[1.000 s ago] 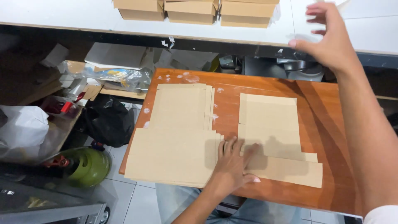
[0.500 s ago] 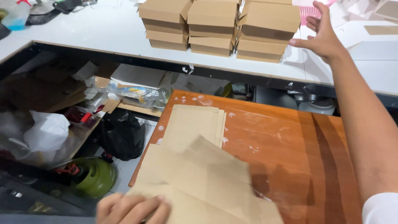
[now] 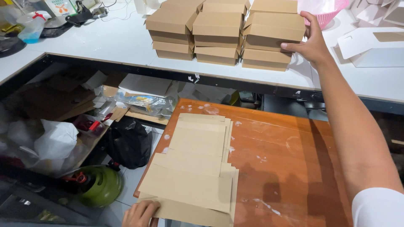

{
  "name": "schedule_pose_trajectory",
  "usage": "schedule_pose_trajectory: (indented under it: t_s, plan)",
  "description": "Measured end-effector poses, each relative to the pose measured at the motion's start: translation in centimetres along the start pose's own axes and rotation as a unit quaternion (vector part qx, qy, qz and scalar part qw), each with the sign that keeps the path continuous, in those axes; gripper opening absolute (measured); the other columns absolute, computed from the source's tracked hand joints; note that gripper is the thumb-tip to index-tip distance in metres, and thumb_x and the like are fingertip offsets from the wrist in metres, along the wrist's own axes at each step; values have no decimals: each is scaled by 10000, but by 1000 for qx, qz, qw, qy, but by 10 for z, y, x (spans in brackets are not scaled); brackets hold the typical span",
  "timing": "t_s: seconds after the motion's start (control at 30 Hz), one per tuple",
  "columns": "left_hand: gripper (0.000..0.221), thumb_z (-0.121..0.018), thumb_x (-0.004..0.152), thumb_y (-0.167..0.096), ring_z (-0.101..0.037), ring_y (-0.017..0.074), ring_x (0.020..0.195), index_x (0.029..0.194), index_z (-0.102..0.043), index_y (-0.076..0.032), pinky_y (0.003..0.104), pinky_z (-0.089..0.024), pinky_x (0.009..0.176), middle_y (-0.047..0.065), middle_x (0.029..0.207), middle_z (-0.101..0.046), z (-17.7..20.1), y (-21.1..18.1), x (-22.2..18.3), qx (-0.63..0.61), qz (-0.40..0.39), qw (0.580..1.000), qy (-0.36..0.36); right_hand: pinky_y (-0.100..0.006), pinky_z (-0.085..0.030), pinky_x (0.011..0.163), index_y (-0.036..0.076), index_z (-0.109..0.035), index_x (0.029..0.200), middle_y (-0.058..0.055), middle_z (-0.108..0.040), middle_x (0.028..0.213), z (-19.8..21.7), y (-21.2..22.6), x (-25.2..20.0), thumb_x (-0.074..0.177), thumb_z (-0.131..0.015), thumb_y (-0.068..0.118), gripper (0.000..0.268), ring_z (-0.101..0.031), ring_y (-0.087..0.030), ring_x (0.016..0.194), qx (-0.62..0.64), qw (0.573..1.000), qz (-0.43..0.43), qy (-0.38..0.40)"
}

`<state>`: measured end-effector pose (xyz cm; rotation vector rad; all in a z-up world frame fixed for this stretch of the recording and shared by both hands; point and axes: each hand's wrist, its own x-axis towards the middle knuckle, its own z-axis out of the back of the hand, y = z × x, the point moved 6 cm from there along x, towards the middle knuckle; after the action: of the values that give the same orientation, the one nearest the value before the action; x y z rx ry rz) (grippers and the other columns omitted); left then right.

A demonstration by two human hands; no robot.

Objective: Assembling a cardboard box from a flat template by folding and tucking flaps at a packaging station.

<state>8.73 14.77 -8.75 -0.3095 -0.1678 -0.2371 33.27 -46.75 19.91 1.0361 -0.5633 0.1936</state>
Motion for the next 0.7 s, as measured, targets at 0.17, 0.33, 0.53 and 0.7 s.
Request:
schedule_pose_trajectory:
  t_s: [0.17,0.33,0.53,0.7]
  plan:
    - [379,-638,683,-146,-585,255,788,998,-695,-348,385,-462,650,-110,985,-664,5,11,12,23,21,996,-83,-396,-552,929,182,-359,1433,-182,-486,1347,6,2,-2,827,-851,-9,803,-485,-278,1261,-20,999,17,-32]
    - [525,-632,662,-89,-593,252,968,1081,-637,-405,406,-482,732,-151,1176,-616,-1,10,23,81,114,989,51,-396,-573,869,188,-360,1458,-166,-492,1345,38,4,-28,841,-806,-134,827,-513,-253,1208,19,997,62,-38]
    - [942,-81,711,-930,-621,146,1274,1439,-529,-535,410,-403,1104,-85,1414,-652,80,-88,19,203,11,964,-173,-389,-528,913,214,-352,1458,-126,-254,1474,56,58,-143,875,-650,-21,695,-375,-313,1330,48,998,41,-23]
    - [378,-662,976,-279,-710,262,1126,1272,-678,-45,342,-562,993,142,1224,-709,131,-224,40,-467,-258,840,-96,-273,-348,1090,108,-388,1501,-91,-448,1454,13,57,-283,573,-777,315,1027,-446,-165,1285,28,996,-86,21]
